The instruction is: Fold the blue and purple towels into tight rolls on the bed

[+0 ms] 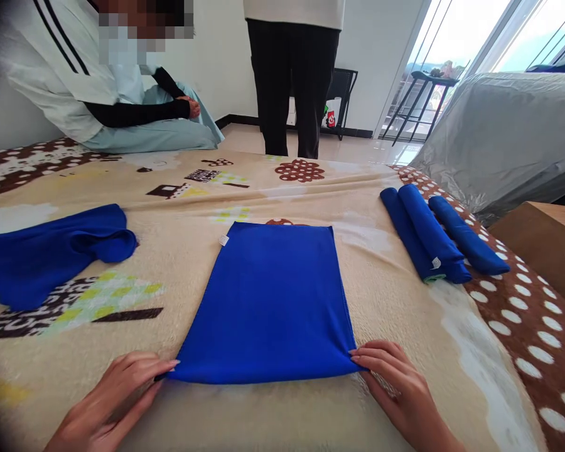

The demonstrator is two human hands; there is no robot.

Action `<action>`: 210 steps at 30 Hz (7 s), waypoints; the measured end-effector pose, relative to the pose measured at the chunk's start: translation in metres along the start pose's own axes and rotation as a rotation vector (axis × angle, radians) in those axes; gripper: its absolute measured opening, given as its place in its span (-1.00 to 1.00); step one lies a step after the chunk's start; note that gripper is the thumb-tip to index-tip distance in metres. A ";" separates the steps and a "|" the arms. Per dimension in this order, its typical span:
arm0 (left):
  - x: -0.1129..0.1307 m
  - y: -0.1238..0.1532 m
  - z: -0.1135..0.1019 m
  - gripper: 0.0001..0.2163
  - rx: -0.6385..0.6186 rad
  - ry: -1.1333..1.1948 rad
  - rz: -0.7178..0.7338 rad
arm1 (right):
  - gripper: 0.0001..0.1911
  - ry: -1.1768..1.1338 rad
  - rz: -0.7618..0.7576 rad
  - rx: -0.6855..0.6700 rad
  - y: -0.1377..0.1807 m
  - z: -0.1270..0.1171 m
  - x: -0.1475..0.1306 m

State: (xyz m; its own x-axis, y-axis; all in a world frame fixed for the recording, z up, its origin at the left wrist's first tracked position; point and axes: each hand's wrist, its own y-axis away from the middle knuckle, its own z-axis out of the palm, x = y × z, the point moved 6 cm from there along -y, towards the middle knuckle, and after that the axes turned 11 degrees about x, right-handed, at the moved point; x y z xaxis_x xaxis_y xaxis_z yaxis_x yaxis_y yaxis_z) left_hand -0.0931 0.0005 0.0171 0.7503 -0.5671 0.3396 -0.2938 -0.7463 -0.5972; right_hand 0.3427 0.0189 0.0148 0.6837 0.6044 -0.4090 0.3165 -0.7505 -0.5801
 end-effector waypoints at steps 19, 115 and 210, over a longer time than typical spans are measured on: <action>0.017 -0.017 0.022 -0.79 0.128 -0.387 0.014 | -0.64 0.435 -0.159 0.038 0.009 0.029 -0.005; 0.006 -0.009 0.004 -0.71 -0.192 0.001 -0.046 | -0.80 0.125 0.012 -0.182 -0.002 0.004 0.003; -0.023 -0.041 0.039 -0.52 -0.240 -0.198 0.093 | -0.43 0.176 -0.205 -0.250 -0.024 0.040 0.024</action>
State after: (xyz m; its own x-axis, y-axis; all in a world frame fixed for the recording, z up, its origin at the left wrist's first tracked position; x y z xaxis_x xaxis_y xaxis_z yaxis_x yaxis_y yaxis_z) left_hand -0.0753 0.0573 0.0054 0.8077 -0.5752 0.1295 -0.4797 -0.7688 -0.4228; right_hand 0.3253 0.0623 -0.0090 0.6855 0.7098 -0.1617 0.5945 -0.6741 -0.4384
